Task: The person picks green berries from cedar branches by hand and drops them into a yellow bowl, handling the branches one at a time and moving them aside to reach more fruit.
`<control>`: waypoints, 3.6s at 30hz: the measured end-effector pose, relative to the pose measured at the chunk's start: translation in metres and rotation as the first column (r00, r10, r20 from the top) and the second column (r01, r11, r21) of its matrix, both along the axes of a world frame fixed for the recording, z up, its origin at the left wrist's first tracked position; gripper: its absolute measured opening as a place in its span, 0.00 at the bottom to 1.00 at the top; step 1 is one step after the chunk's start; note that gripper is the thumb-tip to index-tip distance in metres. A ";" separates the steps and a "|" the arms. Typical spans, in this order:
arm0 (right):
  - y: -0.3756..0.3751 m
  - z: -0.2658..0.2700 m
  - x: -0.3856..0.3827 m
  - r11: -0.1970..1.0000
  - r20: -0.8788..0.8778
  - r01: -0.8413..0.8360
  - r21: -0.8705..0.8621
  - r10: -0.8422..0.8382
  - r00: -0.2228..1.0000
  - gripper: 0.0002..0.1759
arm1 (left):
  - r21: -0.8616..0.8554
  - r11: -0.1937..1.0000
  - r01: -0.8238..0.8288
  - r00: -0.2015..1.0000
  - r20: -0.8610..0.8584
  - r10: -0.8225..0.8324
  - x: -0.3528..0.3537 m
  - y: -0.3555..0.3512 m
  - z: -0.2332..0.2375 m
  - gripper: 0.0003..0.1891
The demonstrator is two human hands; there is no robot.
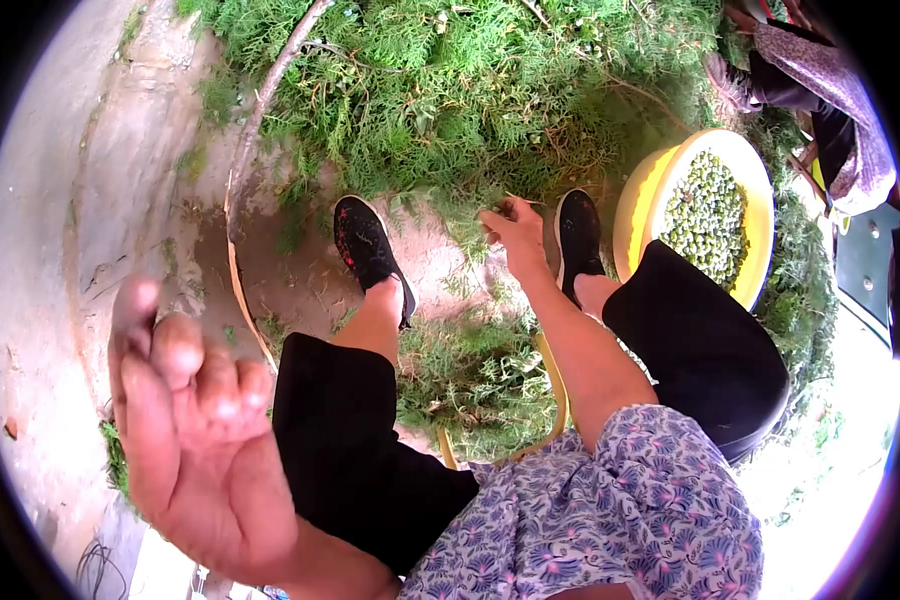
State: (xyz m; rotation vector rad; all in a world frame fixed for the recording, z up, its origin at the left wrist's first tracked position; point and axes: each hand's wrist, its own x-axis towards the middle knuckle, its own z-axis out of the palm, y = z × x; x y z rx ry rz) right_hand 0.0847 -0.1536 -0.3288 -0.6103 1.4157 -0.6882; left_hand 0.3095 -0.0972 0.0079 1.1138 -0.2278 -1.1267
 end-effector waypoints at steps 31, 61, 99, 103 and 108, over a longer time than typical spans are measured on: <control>-0.024 0.347 -0.015 0.800 0.212 -0.327 -0.503 0.482 0.850 0.06 | -0.295 0.894 0.336 0.942 0.114 -0.316 -0.093 -0.040 -0.007 0.05; -0.054 0.349 -0.025 0.970 0.830 -0.096 -0.223 0.241 0.503 0.15 | -0.220 0.938 0.267 0.954 -0.080 -0.290 -0.108 -0.062 -0.008 0.09; -0.174 0.165 -0.108 0.133 -0.906 -0.991 -0.024 0.416 0.077 0.17 | -0.034 0.978 -0.207 0.944 0.254 0.209 -0.021 -0.011 0.006 0.14; -0.147 0.088 -0.023 0.156 -0.814 -0.986 0.062 0.580 0.040 0.26 | 0.046 0.940 -0.339 0.925 0.198 0.324 -0.014 -0.004 0.007 0.14; -0.141 0.010 0.031 0.346 -0.803 -0.938 0.010 0.562 0.200 0.34 | 0.006 0.950 -0.311 0.940 0.148 0.307 -0.011 0.004 0.009 0.16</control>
